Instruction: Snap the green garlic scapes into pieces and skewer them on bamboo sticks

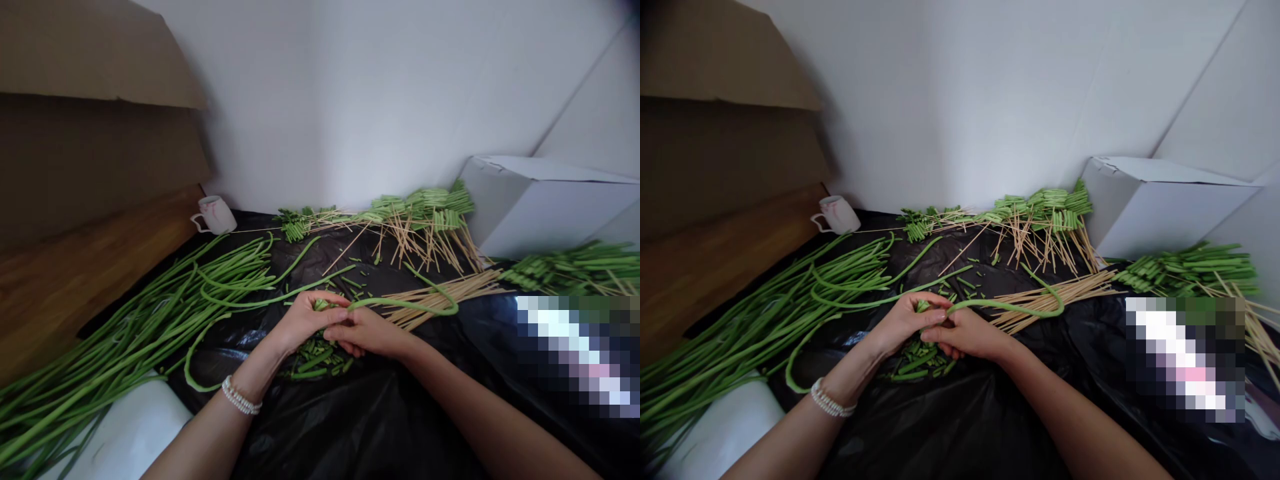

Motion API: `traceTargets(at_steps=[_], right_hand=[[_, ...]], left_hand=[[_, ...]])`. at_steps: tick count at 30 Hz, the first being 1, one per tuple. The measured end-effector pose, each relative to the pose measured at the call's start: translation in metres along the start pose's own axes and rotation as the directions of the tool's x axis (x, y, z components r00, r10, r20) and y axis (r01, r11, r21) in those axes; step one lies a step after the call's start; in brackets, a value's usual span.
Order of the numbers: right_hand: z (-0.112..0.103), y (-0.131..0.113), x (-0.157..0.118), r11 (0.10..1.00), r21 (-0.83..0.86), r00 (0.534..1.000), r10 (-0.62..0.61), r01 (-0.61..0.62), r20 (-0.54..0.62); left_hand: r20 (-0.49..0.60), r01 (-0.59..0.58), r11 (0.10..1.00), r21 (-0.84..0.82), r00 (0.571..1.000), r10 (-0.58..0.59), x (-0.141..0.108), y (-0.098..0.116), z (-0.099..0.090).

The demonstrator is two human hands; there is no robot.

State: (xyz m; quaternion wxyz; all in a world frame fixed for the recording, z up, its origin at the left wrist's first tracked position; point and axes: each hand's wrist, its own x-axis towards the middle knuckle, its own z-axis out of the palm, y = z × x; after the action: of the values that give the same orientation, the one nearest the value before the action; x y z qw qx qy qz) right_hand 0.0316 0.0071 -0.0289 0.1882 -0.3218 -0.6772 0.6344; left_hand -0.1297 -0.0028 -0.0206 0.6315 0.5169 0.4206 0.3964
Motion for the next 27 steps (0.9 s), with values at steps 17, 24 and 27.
traceTargets(at_steps=[17, 24, 27], right_hand=[[-0.015, -0.006, 0.002, 0.959, 0.102, 0.893, -0.204, 0.265, -0.402], [-0.015, -0.003, 0.006, 0.961, 0.071, 0.871, -0.211, 0.269, -0.443], [-0.017, -0.002, 0.007, 0.961, 0.044, 0.867, -0.227, 0.274, -0.443]], left_hand=[[-0.081, 0.065, 0.991, -0.118, 0.994, -0.075, 0.005, 0.000, -0.012], [-0.128, -0.033, 0.994, 0.101, 0.991, 0.046, 0.006, 0.002, -0.012], [-0.089, -0.104, 0.970, 0.221, 0.988, 0.126, 0.005, 0.005, -0.010]])
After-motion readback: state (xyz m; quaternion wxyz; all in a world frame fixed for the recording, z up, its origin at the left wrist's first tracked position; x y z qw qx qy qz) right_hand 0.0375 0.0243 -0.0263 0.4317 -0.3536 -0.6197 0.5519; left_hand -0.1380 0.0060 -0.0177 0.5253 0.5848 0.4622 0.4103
